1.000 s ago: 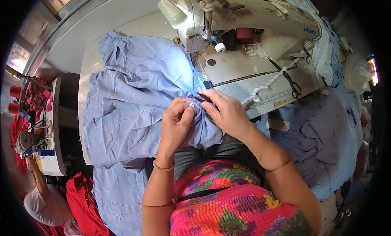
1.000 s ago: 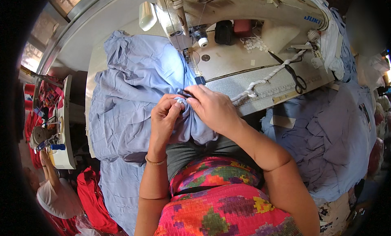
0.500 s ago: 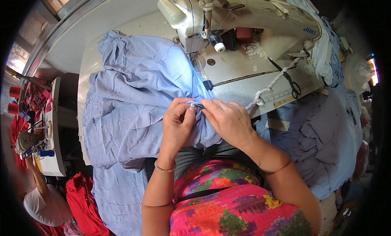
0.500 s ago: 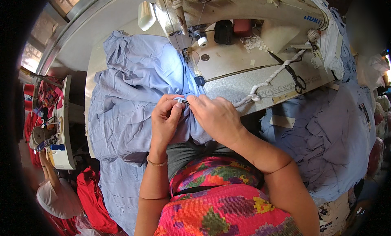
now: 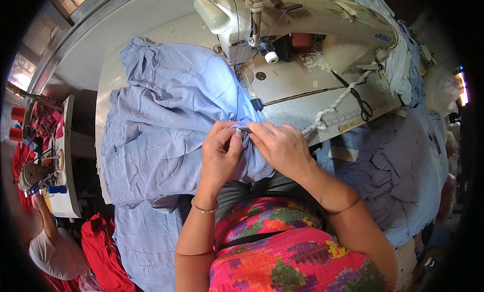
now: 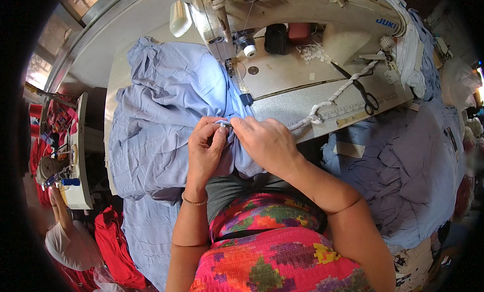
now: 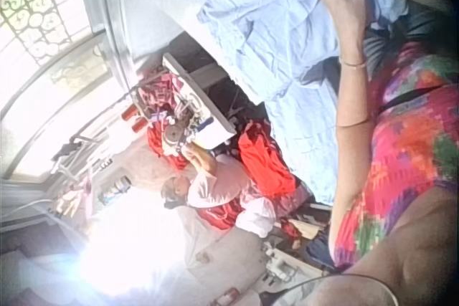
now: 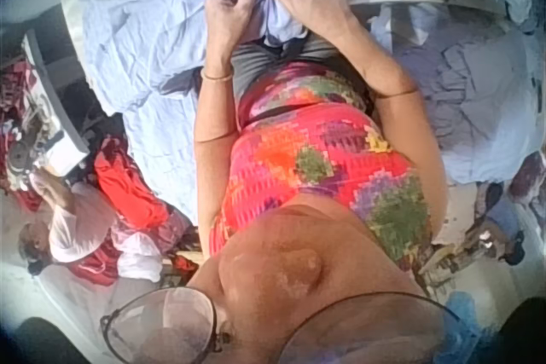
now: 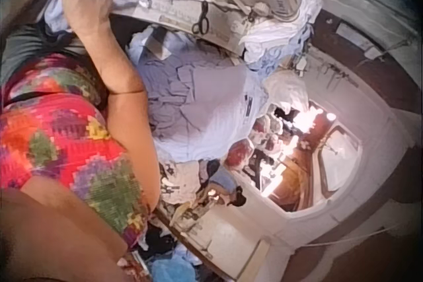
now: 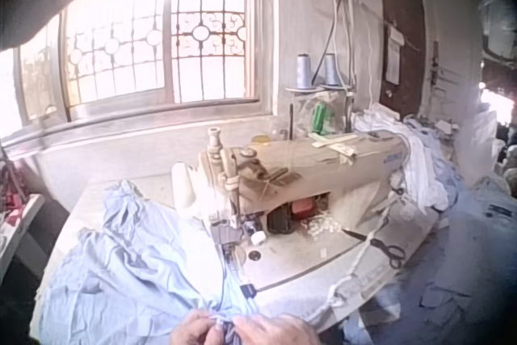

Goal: The person uses a sewing machine to stitch a blue garment, then uses snips to trim excess threads around a buttonhole on the cuff.

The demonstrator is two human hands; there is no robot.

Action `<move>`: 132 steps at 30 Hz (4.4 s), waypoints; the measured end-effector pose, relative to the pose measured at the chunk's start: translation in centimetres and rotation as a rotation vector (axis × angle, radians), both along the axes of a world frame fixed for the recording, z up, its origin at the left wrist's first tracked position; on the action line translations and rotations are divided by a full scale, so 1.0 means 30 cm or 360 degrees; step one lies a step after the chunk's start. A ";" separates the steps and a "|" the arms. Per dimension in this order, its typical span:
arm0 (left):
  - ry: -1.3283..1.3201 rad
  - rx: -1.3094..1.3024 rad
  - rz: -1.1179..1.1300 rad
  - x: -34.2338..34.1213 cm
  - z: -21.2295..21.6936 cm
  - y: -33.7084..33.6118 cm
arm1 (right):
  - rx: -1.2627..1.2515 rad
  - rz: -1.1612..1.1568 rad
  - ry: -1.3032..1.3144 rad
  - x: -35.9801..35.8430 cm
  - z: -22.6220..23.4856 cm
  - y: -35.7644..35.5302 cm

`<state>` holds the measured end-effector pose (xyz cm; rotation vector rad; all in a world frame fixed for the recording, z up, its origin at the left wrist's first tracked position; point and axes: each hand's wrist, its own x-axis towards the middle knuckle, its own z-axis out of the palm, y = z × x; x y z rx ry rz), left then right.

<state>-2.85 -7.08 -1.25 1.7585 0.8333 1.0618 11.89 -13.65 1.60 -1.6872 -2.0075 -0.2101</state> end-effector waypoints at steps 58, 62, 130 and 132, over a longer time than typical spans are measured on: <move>-0.0074 -0.0312 0.0008 0.009 0.002 0.001 | -0.0315 -0.0972 0.0423 0.731 -0.065 0.269; -0.0186 -0.0417 -0.0036 0.006 -0.005 0.004 | -0.0130 -0.0710 0.0571 0.631 -0.018 0.226; 0.0273 0.0276 0.0165 -0.036 0.048 -0.016 | -0.0312 0.0398 0.1923 -0.040 -0.109 0.056; 0.0271 0.0117 0.0112 -0.049 0.051 -0.010 | -0.0373 0.0432 0.1987 -0.039 -0.104 0.060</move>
